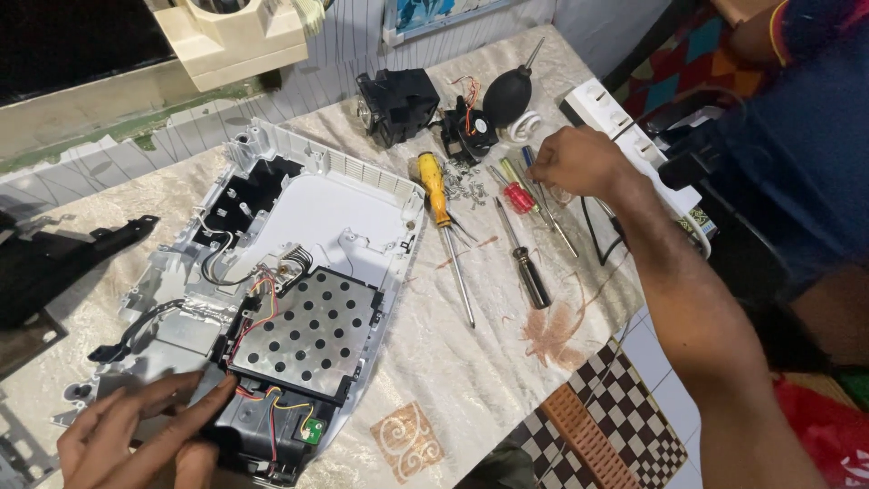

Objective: Reinstalling a power supply unit into an electronic device and connecting the internal wire harnesses.

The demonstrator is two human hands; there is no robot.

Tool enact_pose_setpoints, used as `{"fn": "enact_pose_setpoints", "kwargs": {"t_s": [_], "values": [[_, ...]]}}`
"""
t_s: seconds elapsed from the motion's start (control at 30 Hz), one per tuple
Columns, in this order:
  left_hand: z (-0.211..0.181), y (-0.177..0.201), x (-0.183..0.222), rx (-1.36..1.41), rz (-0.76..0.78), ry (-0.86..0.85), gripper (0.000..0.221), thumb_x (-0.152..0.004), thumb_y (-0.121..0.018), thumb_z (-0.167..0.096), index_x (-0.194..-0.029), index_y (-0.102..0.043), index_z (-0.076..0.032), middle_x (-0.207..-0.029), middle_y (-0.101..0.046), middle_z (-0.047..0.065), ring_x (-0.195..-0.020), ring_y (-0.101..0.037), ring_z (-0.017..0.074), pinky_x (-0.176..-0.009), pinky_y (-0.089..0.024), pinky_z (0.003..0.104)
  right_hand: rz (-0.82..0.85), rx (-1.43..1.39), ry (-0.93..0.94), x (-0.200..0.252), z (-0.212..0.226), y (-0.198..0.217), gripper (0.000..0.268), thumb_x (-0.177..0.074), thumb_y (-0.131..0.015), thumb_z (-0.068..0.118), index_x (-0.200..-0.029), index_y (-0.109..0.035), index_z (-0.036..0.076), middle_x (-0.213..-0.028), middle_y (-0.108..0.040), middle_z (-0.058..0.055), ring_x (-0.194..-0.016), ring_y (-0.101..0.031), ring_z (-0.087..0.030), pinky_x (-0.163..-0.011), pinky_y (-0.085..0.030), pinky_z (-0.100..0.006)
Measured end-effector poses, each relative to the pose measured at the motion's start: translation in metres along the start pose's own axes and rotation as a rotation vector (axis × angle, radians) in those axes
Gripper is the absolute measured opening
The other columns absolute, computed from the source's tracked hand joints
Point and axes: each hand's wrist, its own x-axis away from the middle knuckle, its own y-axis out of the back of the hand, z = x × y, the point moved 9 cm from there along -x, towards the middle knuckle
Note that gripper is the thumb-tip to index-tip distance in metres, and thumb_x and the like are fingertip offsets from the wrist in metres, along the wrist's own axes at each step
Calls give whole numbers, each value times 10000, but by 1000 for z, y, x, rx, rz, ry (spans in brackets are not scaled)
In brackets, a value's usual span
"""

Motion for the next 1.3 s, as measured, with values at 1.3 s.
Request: {"fn": "enact_pose_setpoints", "kwargs": {"t_s": [1.3], "values": [[-33,17,-14,252,-153,21,289,-867,-602,-145,-1094,-776,-107,-1125,-681,139,-1013,-654,294,-1099,-384,576,-23,-1021,1368,201,289,-7,165,-1049,-467,44,-1200,-411,11,-1070,-706,-228,-936,-805,-286,-857,-716,-359]]}}
